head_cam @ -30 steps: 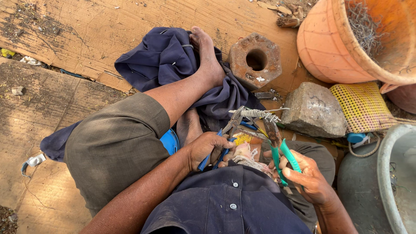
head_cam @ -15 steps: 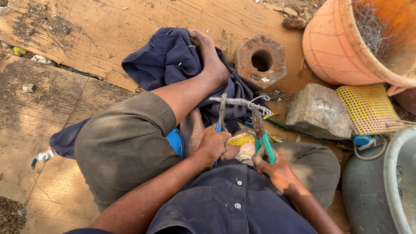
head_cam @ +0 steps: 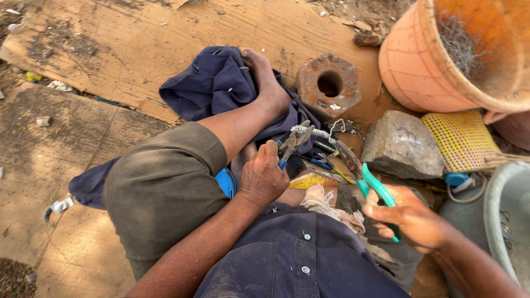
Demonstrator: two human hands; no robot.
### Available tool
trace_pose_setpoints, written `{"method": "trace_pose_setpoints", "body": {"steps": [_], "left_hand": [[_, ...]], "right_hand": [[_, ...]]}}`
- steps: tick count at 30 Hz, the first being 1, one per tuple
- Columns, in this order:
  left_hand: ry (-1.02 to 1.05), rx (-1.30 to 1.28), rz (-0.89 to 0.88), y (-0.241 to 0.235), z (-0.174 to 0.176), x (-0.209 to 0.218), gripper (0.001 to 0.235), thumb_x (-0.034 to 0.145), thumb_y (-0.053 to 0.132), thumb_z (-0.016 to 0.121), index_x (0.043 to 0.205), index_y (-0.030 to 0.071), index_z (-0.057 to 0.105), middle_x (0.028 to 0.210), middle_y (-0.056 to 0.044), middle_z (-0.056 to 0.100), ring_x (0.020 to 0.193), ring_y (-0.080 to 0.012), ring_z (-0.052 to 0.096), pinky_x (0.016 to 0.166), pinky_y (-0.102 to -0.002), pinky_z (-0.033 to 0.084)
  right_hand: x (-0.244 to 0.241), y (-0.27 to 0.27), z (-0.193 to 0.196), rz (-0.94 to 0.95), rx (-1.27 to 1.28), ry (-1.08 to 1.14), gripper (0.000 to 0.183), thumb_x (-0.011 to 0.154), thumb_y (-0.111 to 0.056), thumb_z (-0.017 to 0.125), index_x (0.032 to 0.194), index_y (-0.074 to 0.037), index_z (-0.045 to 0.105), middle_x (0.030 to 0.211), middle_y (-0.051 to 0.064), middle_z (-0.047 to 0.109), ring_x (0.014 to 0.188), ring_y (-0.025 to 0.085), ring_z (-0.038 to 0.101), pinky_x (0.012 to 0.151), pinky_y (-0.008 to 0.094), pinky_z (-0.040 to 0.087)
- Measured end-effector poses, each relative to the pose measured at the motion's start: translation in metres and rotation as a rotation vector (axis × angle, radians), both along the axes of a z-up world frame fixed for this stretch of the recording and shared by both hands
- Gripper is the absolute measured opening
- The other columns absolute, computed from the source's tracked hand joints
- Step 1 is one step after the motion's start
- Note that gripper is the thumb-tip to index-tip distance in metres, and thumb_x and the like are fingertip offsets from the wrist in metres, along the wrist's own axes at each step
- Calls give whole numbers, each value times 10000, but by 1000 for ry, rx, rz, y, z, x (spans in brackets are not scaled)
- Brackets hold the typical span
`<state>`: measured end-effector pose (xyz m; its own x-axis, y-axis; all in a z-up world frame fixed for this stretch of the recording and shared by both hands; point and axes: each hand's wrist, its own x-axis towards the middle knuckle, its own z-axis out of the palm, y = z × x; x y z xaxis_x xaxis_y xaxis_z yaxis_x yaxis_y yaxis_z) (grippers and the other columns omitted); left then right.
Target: The person sits on the ground and uses two pliers to cut a coiled metal wire into small segments. The person holds the wire with one plier and cuts it with the other, repeating the process continuously.
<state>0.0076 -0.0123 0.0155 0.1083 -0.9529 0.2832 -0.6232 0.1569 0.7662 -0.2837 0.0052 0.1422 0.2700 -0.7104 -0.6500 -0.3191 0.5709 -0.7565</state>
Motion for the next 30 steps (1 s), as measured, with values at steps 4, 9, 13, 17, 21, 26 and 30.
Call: {"method": "trace_pose_setpoints", "body": {"steps": [4, 9, 13, 17, 21, 26, 30], "left_hand": [[-59, 64, -86, 0, 3, 2, 338, 748, 26, 639, 1040, 2, 472, 925, -226, 615, 809, -454, 672, 684, -533, 562], [-76, 380, -295, -1, 15, 22, 393, 767, 67, 663, 1122, -10, 512, 949, -254, 698, 902, -460, 676, 782, -549, 533], [-69, 587, -489, -1, 21, 27, 537, 792, 276, 788, 1177, -26, 568, 987, -259, 716, 952, -369, 720, 865, -472, 553], [133, 659, -608, -4, 24, 24, 479, 731, 77, 641, 1196, -26, 587, 919, -216, 723, 885, -310, 734, 803, -432, 570], [286, 689, -714, -7, 35, 26, 340, 745, 120, 673, 1045, -40, 687, 793, -121, 710, 731, -205, 666, 676, -347, 520], [659, 762, -688, -4, 31, 28, 326, 730, 113, 648, 1041, 20, 684, 729, -31, 618, 604, -102, 531, 541, -292, 433], [862, 775, -575, -2, 7, 18, 228, 743, 51, 639, 956, -15, 594, 713, -47, 512, 589, -134, 446, 506, -324, 346]], "right_hand": [[-11, -16, 21, 60, 86, 143, 209, 824, -152, 754, 834, -26, 588, 681, 43, 496, 526, 130, 450, 434, 296, 381], [-12, -37, 39, 320, -56, 572, 279, 750, -204, 841, 815, -60, 611, 693, 75, 543, 603, 176, 492, 545, 364, 417], [-14, -44, 53, 587, -132, 870, 304, 714, -191, 883, 887, -104, 649, 784, 71, 661, 775, 190, 644, 755, 371, 512], [-23, -66, 71, 654, -73, 933, 278, 750, -181, 837, 947, -113, 652, 825, 64, 667, 815, 210, 651, 773, 350, 557], [-40, -91, 72, 708, -61, 932, 278, 697, -107, 840, 892, -72, 645, 770, 88, 696, 771, 230, 660, 756, 399, 534], [-67, -85, 26, 528, -77, 532, 323, 635, -98, 835, 896, -61, 648, 801, 44, 646, 759, 223, 618, 736, 398, 541], [-56, -24, -55, 237, 7, -96, 221, 792, -77, 828, 867, 28, 649, 740, 61, 578, 597, 155, 516, 521, 310, 392]]}}
